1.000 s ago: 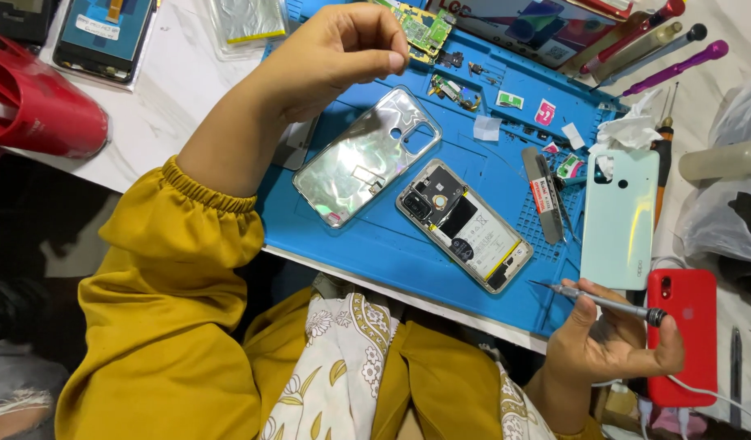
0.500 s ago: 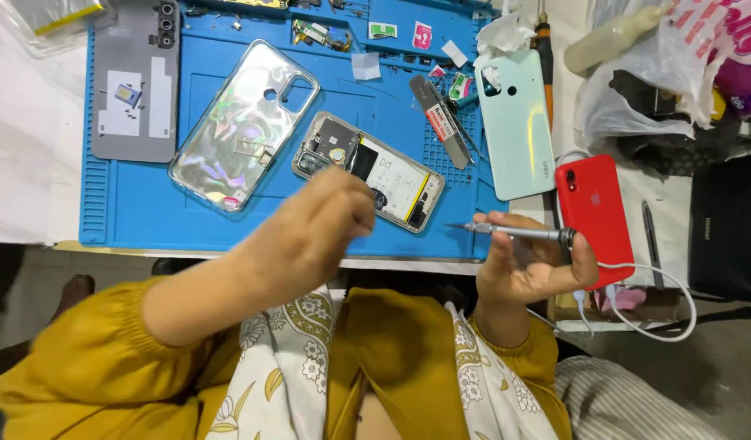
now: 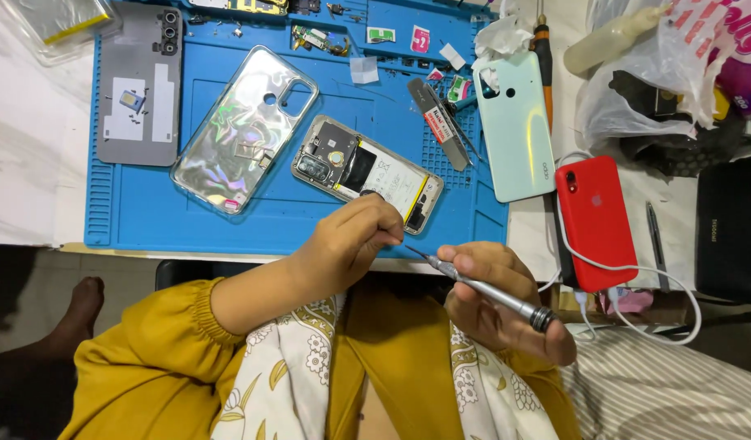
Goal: Repairing a mobile phone by disassembling components using a screwdriver on a repair mat
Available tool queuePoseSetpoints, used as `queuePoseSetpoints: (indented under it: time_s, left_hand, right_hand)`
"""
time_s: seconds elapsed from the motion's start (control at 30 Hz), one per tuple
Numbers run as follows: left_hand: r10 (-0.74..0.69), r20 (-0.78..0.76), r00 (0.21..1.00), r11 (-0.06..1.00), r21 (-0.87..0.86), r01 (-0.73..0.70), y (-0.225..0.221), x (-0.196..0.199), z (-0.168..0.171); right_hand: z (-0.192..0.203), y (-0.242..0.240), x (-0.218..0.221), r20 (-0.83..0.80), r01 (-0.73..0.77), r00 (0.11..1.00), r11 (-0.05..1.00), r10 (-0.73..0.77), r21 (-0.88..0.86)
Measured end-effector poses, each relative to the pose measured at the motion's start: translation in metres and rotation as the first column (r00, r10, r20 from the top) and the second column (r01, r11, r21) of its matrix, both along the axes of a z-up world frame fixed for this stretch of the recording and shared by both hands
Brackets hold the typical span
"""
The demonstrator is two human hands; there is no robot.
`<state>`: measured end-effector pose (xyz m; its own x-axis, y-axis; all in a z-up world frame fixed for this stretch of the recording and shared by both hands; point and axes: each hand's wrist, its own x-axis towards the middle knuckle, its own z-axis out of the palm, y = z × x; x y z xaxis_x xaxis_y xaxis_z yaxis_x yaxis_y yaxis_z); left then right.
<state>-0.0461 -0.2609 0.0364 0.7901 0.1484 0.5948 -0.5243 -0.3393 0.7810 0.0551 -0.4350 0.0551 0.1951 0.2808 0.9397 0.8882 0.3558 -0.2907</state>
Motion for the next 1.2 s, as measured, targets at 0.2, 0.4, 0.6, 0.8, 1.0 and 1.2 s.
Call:
queuePoseSetpoints:
  time_s: [0.2,0.4,0.6,0.8,1.0,1.2]
  left_hand:
    - [-0.026,0.005,1.0,0.999,0.027,0.026,0.003,0.0,-0.002]
    - [-0.02,-0.007,1.0,0.998,0.056,0.02,0.005,-0.001,-0.002]
    - [0.018,0.043,0.999,0.968,0.247,-0.028,0.015,-0.007,0.017]
    - [0.409,0.264,0.873,0.546,0.696,-0.466,0.108,-0.023,0.023]
    - [0.645,0.312,0.697,-0.005,0.915,-0.404,0.211,0.0,0.023]
    - [0.639,0.311,0.704,-0.066,0.933,-0.353,0.25,0.037,-0.001]
  right_hand:
    - [0.0,0.007,-0.001,-0.027,-0.004,1.0,1.0,0.004,0.011]
    - [-0.004,0.013,-0.009,-0.131,0.037,0.991,0.998,-0.031,0.045]
    - [-0.008,0.002,-0.007,-0.193,0.077,0.978,0.997,-0.076,-0.002]
    - [-0.05,-0.017,0.052,-0.094,0.191,0.977,0.981,-0.192,-0.02]
    - [-0.037,-0.002,0.033,-0.201,0.259,0.941,0.961,-0.273,-0.095]
    - [-0.042,-0.005,0.035,-0.204,0.277,0.935,0.956,-0.291,-0.095]
